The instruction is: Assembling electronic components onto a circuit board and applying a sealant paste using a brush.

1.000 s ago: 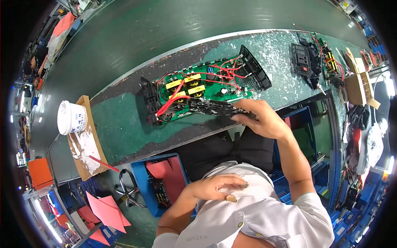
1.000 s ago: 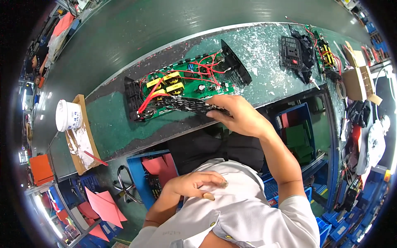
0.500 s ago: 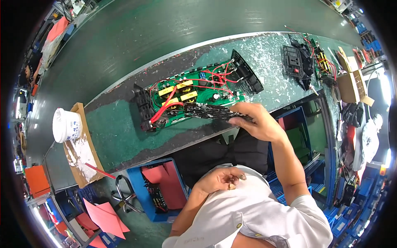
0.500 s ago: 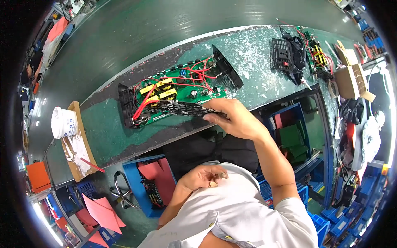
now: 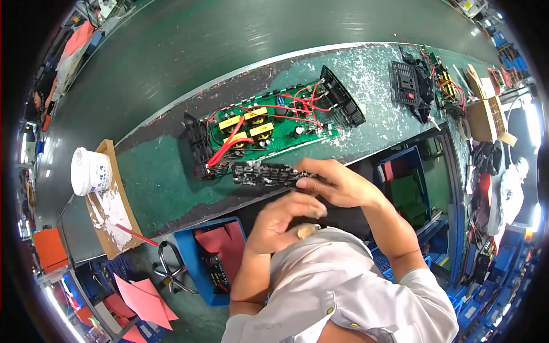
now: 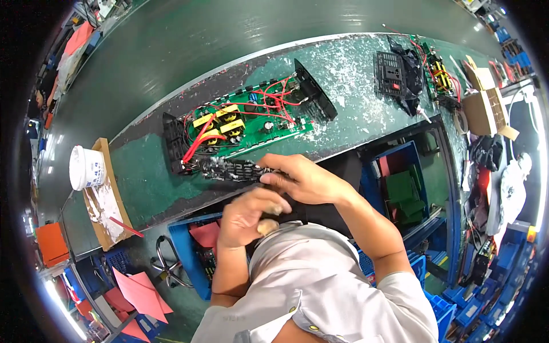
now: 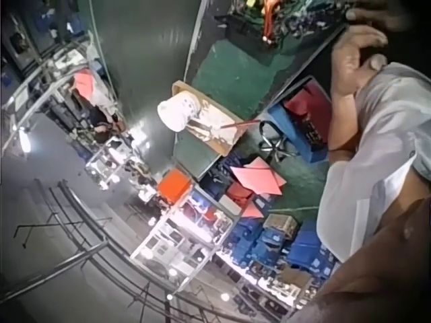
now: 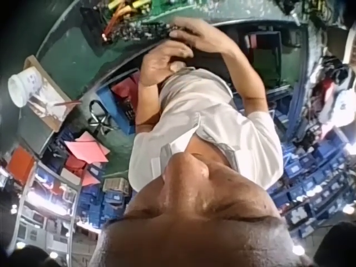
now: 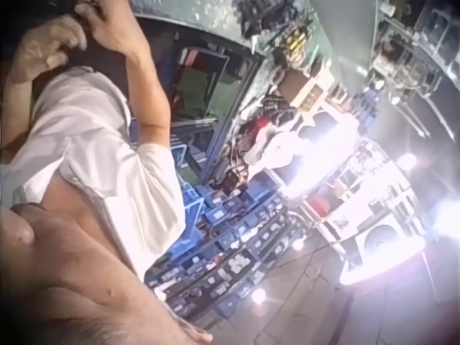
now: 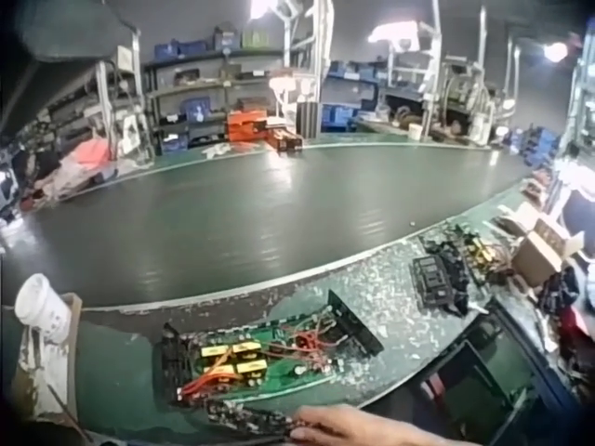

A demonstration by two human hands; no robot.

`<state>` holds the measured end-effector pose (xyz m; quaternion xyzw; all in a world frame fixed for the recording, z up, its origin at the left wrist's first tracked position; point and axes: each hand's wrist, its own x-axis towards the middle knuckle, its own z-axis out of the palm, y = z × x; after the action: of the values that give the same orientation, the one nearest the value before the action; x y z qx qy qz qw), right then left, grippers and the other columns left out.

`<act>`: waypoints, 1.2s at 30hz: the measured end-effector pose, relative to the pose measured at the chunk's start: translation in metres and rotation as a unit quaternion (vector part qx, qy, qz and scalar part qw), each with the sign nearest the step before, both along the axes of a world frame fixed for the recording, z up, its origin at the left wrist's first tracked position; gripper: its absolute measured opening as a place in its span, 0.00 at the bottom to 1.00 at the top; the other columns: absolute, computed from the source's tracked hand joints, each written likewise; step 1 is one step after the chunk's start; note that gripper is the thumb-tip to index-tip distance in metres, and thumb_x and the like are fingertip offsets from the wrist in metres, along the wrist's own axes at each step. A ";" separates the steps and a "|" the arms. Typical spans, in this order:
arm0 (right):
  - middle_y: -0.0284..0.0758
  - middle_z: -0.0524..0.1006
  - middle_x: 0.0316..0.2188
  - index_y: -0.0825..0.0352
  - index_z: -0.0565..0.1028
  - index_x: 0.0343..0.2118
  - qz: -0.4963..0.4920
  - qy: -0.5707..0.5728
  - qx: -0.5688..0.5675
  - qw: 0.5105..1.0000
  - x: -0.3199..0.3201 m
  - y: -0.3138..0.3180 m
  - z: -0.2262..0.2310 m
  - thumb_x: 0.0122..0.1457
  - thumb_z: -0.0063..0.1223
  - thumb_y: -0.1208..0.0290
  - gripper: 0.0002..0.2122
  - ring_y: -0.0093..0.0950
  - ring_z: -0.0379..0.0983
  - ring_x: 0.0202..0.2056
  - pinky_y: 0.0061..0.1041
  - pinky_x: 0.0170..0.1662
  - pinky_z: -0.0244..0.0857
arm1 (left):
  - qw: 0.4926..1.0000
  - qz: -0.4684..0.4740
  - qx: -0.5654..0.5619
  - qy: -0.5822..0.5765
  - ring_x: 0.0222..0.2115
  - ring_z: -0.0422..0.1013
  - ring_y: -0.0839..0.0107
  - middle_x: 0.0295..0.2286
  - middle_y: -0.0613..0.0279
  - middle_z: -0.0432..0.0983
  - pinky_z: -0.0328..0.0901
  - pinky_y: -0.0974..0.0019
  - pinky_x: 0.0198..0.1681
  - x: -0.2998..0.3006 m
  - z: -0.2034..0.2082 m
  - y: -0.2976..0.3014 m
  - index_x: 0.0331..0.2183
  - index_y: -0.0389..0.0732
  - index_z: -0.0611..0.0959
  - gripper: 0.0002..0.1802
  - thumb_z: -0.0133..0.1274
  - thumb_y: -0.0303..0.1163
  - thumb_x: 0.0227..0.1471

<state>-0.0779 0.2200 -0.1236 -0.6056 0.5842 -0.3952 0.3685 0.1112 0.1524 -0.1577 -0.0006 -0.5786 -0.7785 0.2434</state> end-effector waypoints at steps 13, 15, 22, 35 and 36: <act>0.45 0.77 0.30 0.70 0.75 0.38 0.001 0.239 -0.111 0.965 -0.029 -0.042 0.029 0.54 0.59 0.76 0.09 0.46 0.75 0.34 0.37 0.37 0.68 | 0.813 0.220 -0.484 -0.236 0.31 0.77 0.52 0.33 0.49 0.80 0.70 0.61 0.38 0.007 0.070 -0.116 0.39 0.33 0.82 0.14 0.61 0.26 0.46; 0.44 0.78 0.30 0.69 0.75 0.37 -0.009 0.269 -0.109 0.957 -0.033 -0.050 0.024 0.53 0.59 0.76 0.09 0.47 0.75 0.35 0.39 0.37 0.68 | 0.818 0.189 -0.415 -0.351 0.31 0.75 0.56 0.34 0.51 0.80 0.69 0.62 0.35 0.005 0.085 -0.118 0.37 0.35 0.83 0.14 0.62 0.26 0.45; 0.41 0.72 0.41 0.70 0.76 0.34 -0.007 0.318 -0.168 0.933 -0.035 -0.051 0.004 0.52 0.62 0.73 0.09 0.41 0.71 0.44 0.37 0.43 0.67 | 0.730 0.244 -0.575 -0.278 0.42 0.71 0.59 0.42 0.57 0.75 0.62 0.56 0.50 0.015 0.065 -0.122 0.32 0.36 0.83 0.09 0.61 0.27 0.44; 0.41 0.66 0.59 0.69 0.75 0.29 0.041 0.370 -0.174 0.912 -0.051 -0.066 -0.005 0.51 0.62 0.73 0.07 0.42 0.64 0.57 0.40 0.57 0.61 | 0.778 0.183 -0.530 -0.283 0.39 0.73 0.49 0.43 0.50 0.76 0.67 0.58 0.43 0.011 0.054 -0.128 0.34 0.31 0.79 0.10 0.57 0.26 0.48; 0.41 0.65 0.59 0.69 0.75 0.29 0.046 0.371 -0.166 0.912 -0.051 -0.066 -0.004 0.51 0.62 0.73 0.07 0.43 0.63 0.58 0.40 0.57 0.61 | 0.780 0.185 -0.535 -0.266 0.39 0.73 0.50 0.41 0.50 0.76 0.67 0.58 0.44 0.012 0.053 -0.128 0.34 0.31 0.79 0.10 0.56 0.25 0.48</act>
<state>-0.1290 0.1540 -0.1277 -0.7874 0.5762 -0.2161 0.0371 0.1227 0.0243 -0.1046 0.1839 -0.9326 -0.2533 0.1798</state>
